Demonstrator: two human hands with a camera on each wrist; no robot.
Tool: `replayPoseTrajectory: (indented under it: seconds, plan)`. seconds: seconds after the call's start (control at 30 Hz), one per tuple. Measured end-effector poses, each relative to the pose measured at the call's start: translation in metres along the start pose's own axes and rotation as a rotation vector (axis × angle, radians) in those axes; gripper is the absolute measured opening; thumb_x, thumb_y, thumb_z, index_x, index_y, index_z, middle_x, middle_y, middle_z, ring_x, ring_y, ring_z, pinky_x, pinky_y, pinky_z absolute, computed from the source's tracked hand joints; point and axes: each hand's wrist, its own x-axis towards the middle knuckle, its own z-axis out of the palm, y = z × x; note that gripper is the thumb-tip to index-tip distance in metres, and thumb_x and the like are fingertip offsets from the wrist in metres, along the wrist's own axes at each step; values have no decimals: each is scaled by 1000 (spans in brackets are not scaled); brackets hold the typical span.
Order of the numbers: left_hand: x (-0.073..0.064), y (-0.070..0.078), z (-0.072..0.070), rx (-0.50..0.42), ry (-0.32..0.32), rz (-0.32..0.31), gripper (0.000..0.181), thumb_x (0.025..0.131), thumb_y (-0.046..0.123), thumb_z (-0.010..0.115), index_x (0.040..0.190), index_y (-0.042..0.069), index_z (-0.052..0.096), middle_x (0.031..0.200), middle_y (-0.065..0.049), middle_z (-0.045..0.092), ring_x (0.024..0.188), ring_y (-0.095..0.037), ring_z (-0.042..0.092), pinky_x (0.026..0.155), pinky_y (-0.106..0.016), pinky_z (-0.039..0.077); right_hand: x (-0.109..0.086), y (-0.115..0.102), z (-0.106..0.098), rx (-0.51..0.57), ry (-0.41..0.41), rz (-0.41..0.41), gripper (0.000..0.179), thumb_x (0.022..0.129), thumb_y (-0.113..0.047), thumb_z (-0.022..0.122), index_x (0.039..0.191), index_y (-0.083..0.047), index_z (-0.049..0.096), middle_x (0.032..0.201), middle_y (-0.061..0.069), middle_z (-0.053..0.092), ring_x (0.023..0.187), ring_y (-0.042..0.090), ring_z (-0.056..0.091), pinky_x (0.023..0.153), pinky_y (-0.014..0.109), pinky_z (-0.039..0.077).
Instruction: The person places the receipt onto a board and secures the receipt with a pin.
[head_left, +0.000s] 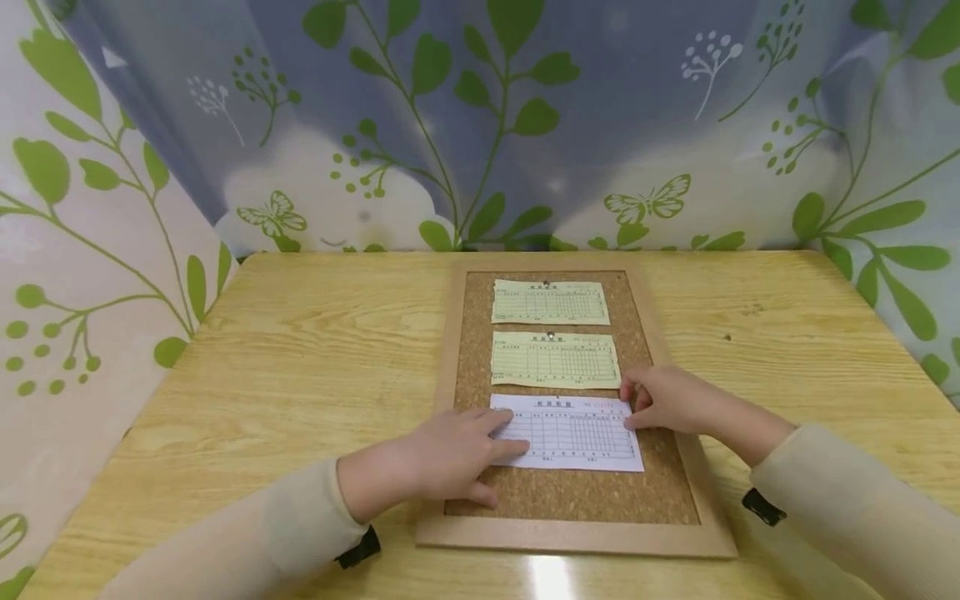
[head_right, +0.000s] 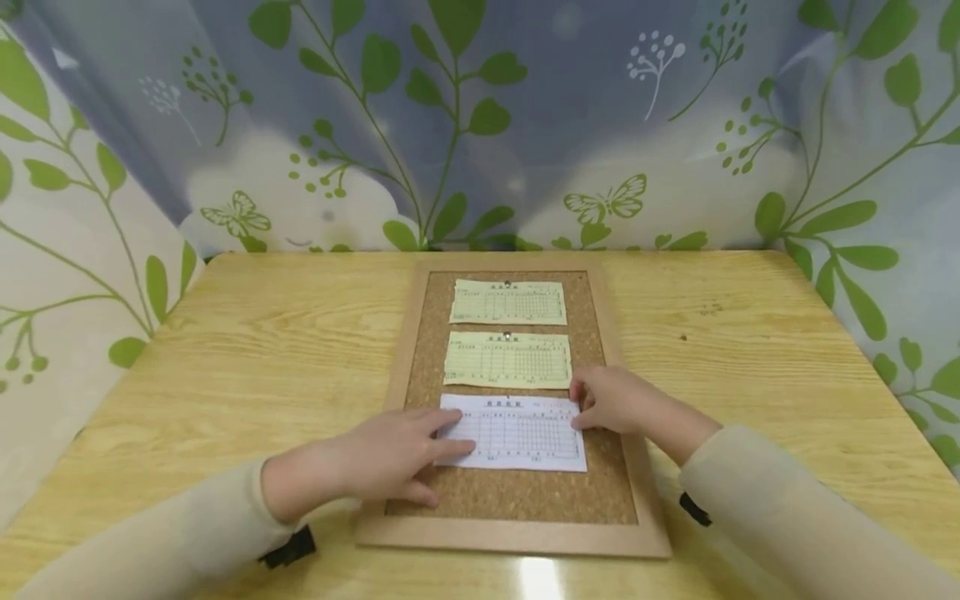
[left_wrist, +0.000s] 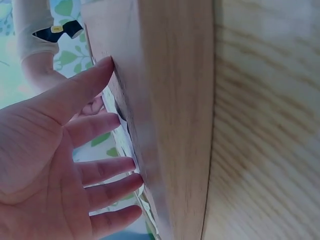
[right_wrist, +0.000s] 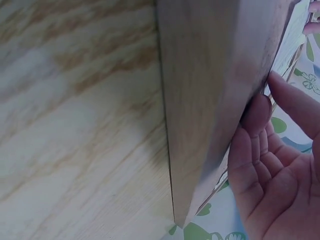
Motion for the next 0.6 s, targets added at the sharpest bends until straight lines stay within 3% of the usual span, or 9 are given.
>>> replayPoseTrajectory:
  seconds: [0.2,0.6]
  plan:
    - [8,-1,-2,42,54,32,70,69,51,75,131,25,55,126,-9,52,105,-21,56,87,-34,47,-5,8,-9,-9,22,-20,21,81,-14,72,91,-4,57,68,-3,53,60,11,45,54,27,38]
    - [9,4,-3,67,41,7,68,66,54,74,126,27,58,112,-2,54,86,-13,58,67,-27,51,-23,75,-54,11,168,90,27,91,-16,60,104,8,56,84,7,62,71,19,61,61,37,48]
